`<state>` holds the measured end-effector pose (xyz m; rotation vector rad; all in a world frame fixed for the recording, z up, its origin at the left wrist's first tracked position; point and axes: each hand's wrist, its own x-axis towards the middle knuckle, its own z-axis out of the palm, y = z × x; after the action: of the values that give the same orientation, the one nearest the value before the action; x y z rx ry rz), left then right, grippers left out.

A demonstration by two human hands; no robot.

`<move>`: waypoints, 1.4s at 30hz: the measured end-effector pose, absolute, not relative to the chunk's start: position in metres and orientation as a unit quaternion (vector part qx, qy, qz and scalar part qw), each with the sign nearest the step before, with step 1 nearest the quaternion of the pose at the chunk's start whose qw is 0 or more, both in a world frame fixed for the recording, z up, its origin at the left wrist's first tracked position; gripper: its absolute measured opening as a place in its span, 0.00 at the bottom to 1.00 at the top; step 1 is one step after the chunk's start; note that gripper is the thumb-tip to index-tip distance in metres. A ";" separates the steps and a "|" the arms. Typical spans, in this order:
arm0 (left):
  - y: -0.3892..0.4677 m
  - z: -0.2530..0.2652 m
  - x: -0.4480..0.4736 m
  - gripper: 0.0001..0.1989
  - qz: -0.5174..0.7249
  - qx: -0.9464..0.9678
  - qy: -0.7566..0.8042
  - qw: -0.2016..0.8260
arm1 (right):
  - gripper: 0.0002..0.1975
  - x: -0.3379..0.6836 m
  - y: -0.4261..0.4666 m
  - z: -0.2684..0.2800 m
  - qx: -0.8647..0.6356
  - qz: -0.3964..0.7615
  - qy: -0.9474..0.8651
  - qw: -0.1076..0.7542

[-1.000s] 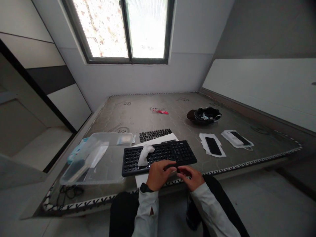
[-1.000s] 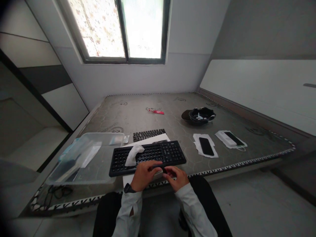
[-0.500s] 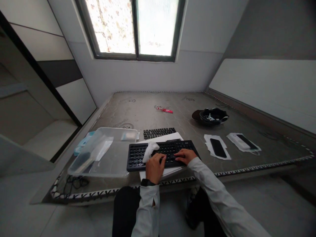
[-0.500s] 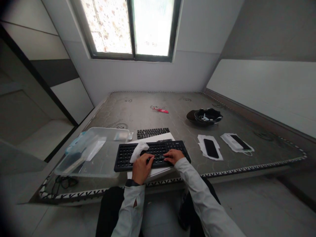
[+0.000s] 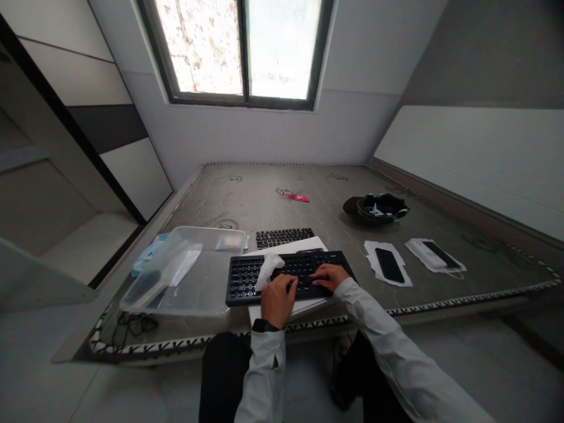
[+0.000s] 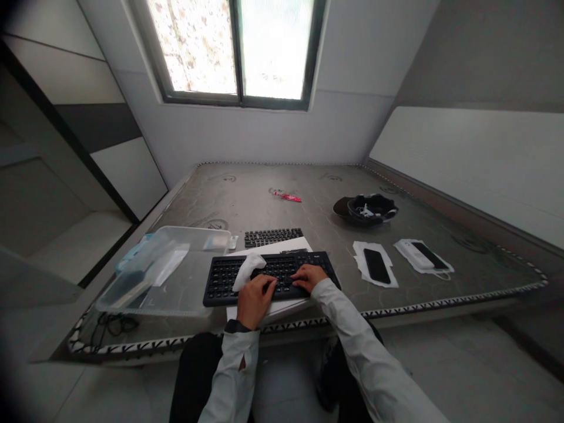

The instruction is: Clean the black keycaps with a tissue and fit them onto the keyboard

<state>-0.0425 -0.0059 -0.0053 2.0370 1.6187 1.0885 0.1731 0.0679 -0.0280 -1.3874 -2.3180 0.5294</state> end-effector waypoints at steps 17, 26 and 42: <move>-0.013 -0.019 -0.004 0.16 0.255 0.772 0.571 0.115 | 0.12 0.176 0.082 -0.030 -0.475 0.161 -0.861 0.090; -0.007 -0.025 -0.011 0.17 0.292 0.773 0.548 0.131 | 0.11 0.177 0.086 -0.022 -0.470 0.171 -0.863 0.072; -0.006 -0.026 -0.014 0.15 0.321 0.765 0.541 0.134 | 0.13 0.168 0.070 -0.014 -0.485 0.146 -0.860 0.052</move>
<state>-0.0143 -0.0061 -0.0258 2.2184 1.5696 0.9315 0.1676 0.0697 -0.0143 -1.4764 -2.6178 0.4456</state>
